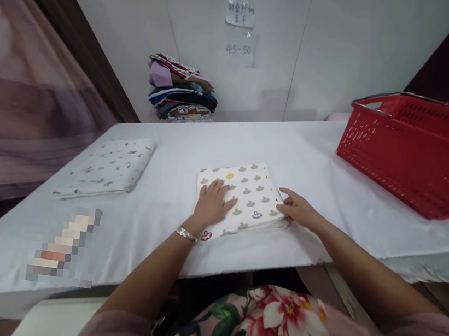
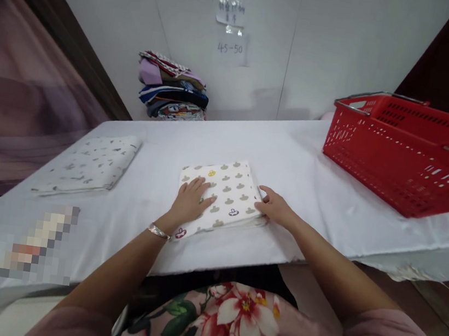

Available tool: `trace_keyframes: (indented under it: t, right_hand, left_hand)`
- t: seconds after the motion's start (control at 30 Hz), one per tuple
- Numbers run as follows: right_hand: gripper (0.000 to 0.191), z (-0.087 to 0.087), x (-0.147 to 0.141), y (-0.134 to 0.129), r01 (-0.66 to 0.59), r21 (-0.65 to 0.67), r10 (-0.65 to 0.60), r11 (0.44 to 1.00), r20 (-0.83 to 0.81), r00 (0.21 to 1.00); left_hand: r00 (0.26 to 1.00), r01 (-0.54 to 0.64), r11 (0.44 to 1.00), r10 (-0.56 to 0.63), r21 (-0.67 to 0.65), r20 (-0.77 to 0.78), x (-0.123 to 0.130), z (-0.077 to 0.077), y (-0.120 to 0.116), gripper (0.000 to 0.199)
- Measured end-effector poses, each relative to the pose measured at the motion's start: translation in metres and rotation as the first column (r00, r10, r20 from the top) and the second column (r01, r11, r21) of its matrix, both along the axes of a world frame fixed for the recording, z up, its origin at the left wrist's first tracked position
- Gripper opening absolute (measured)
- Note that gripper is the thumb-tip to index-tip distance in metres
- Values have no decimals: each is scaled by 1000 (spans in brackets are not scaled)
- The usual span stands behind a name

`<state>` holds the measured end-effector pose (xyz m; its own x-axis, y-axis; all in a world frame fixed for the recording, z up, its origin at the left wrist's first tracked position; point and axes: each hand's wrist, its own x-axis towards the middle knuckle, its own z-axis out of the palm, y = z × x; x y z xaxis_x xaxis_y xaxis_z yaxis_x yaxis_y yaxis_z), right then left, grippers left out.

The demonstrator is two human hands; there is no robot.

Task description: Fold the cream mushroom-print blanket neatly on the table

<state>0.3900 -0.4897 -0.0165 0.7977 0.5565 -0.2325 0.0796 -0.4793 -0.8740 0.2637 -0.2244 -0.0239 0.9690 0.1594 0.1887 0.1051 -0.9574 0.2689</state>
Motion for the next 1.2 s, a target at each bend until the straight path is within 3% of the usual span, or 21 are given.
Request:
trace_keyframes:
  t: [0.2, 0.3, 0.37, 0.43, 0.53, 0.7, 0.83, 0.93, 1.0, 1.1, 1.2]
  right_hand:
    - [61, -12, -7, -6, -18, -16, 19, 1000, 14, 1000]
    - [63, -16, 1, -8, -25, -42, 28, 999, 71, 997]
    - [65, -16, 8, -8, -14, -7, 14, 1000, 110, 994]
    - [70, -14, 14, -6, 3, 37, -7, 999, 96, 995]
    - [76, -9, 19, 0, 13, 11, -14, 1000, 84, 996]
    - [76, -8, 3, 11, 6, -42, 2, 999, 203, 979]
    - [91, -12, -38, 20, -94, 91, 94, 991, 10, 996]
    - [93, -14, -54, 24, -144, 203, 163, 968, -80, 983]
    - [79, -14, -44, 22, -73, 219, 76, 973, -7, 997]
    - [53, -10, -3, 18, 89, 224, -141, 970, 229, 963]
    - [48, 0, 42, 24, 128, 196, -184, 972, 300, 936]
  left_hand:
    - [1000, -8, 999, 8, -38, 13, -1, 2, 0, 45]
    - [983, -117, 985, 133, -127, 127, -6, 2, 5, 41]
    - [922, -276, 930, 328, -242, 208, -11, 1, 12, 43]
    - [851, -425, 827, 503, -368, 150, -17, -1, 18, 49]
    - [816, -541, 723, 576, -429, -57, -21, -3, 24, 59]
    - [848, -500, 760, 528, -415, -56, -5, 5, 35, 57]
    - [909, -374, 862, 414, -342, 52, 26, 24, 64, 60]
    - [935, -348, 895, 354, -279, -30, 46, 32, 87, 56]
    - [904, -426, 873, 399, -238, -153, 52, 30, 95, 52]
    - [840, -530, 829, 484, -178, -245, 51, 21, 96, 54]
    - [815, -565, 811, 520, -152, -256, 45, 13, 92, 56]
